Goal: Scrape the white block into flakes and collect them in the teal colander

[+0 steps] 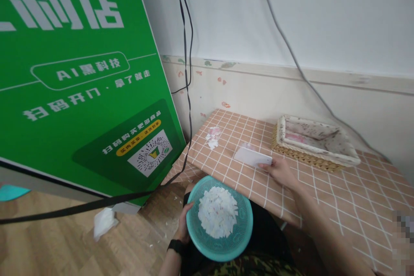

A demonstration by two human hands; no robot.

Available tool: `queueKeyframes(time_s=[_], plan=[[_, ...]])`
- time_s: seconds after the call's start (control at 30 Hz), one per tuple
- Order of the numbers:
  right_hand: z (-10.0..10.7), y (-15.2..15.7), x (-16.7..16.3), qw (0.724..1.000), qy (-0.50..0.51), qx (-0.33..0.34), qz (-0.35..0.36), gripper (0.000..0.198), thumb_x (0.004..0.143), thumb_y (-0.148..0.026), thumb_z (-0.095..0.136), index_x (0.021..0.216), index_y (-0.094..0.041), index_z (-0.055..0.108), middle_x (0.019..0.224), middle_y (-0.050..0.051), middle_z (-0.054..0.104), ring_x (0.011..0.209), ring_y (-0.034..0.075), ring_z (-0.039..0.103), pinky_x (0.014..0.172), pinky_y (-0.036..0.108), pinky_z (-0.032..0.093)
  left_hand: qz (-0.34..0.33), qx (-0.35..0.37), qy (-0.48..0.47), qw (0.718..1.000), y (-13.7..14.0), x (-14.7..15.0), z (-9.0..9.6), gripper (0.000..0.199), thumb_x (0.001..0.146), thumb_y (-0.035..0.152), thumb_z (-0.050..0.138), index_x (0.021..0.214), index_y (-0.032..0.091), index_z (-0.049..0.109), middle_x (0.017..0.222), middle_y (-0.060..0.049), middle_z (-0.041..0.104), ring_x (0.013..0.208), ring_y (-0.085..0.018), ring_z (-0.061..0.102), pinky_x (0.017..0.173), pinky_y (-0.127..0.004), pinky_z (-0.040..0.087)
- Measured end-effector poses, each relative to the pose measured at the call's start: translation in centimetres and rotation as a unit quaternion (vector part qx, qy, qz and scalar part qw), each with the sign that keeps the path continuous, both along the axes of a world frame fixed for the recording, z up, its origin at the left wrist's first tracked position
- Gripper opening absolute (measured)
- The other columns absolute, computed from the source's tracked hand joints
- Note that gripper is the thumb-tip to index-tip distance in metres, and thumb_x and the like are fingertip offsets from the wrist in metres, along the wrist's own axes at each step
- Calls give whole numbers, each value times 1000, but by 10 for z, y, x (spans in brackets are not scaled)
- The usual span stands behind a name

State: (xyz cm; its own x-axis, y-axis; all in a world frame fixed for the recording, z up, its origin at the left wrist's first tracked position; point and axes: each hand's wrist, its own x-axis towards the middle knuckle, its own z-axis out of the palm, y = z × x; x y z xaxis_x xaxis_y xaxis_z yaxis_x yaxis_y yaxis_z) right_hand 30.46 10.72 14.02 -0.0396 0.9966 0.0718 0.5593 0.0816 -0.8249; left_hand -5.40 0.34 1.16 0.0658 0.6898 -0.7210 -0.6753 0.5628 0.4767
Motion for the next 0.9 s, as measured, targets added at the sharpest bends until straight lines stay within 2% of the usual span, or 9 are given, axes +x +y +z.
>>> queueKeyframes(time_s=[0.13, 0.27, 0.37, 0.47, 0.53, 0.6, 0.73, 0.8, 0.9], plan=[[-6, 23, 13, 999, 4, 2, -38, 31, 69, -39, 61, 84, -13, 68, 81, 7, 70, 72, 24, 62, 65, 35, 49, -42, 29, -34, 998, -1, -1, -2, 33, 70, 39, 64, 84, 9, 68, 68, -11, 70, 71, -30, 66, 69, -40, 50], [-5, 41, 18, 999, 25, 11, -25, 32, 70, -37, 62, 89, -12, 67, 87, 9, 70, 76, 25, 63, 70, 38, 49, -26, 33, -28, 999, -2, -4, -6, 31, 71, 38, 64, 86, 11, 68, 69, -10, 71, 74, -28, 67, 75, -42, 49], [2, 54, 0, 998, 58, 32, 5, 36, 70, -38, 63, 95, -12, 65, 89, 8, 70, 80, 24, 62, 74, 39, 49, -18, 26, -21, 999, -1, -4, -10, 32, 70, 38, 65, 87, 11, 68, 70, -10, 71, 72, -28, 67, 72, -41, 50], [6, 66, -37, 992, 122, 39, 24, 34, 68, -39, 67, 91, -13, 66, 91, 8, 70, 79, 22, 62, 74, 38, 49, -14, 25, -10, 1000, 0, -4, -13, 32, 68, 37, 66, 84, 10, 69, 67, -9, 71, 67, -27, 66, 68, -40, 50], [2, 72, -63, 970, 241, 25, 32, 38, 63, -39, 71, 92, -15, 64, 94, 7, 69, 81, 21, 62, 75, 37, 50, -7, 22, 10, 1000, 0, -3, -14, 29, 68, 35, 65, 82, 10, 69, 65, -8, 70, 62, -25, 65, 65, -38, 50], [-4, 75, -83, 933, 358, -9, 32, 43, 60, -39, 73, 96, -18, 63, 98, 6, 69, 85, 21, 63, 76, 37, 51, -1, 6, 34, 999, 1, -3, -12, 24, 68, 32, 64, 80, 11, 69, 60, -6, 69, 58, -23, 65, 62, -35, 50], [-14, 73, -91, 872, 483, -59, 45, 45, 55, -35, 78, 94, -18, 62, 101, 7, 68, 88, 22, 63, 78, 37, 51, -30, 14, 50, 998, 2, -5, -3, 21, 69, 28, 62, 79, 11, 69, 66, -7, 71, 71, -25, 67, 69, -36, 52], [-17, 71, -87, 860, 508, -44, 38, 44, 54, -34, 78, 92, -18, 63, 101, 7, 68, 91, 22, 63, 81, 37, 51, -50, 27, 44, 997, 1, -6, 1, 23, 70, 27, 62, 85, 11, 69, 74, -9, 73, 75, -26, 68, 71, -37, 52], [-19, 71, -81, 864, 502, -16, 16, 46, 55, -37, 78, 94, -19, 62, 104, 6, 68, 93, 22, 62, 82, 36, 51, -58, 25, 33, 997, -6, -8, 2, 26, 70, 29, 62, 88, 11, 69, 76, -9, 73, 72, -25, 68, 70, -37, 52]])
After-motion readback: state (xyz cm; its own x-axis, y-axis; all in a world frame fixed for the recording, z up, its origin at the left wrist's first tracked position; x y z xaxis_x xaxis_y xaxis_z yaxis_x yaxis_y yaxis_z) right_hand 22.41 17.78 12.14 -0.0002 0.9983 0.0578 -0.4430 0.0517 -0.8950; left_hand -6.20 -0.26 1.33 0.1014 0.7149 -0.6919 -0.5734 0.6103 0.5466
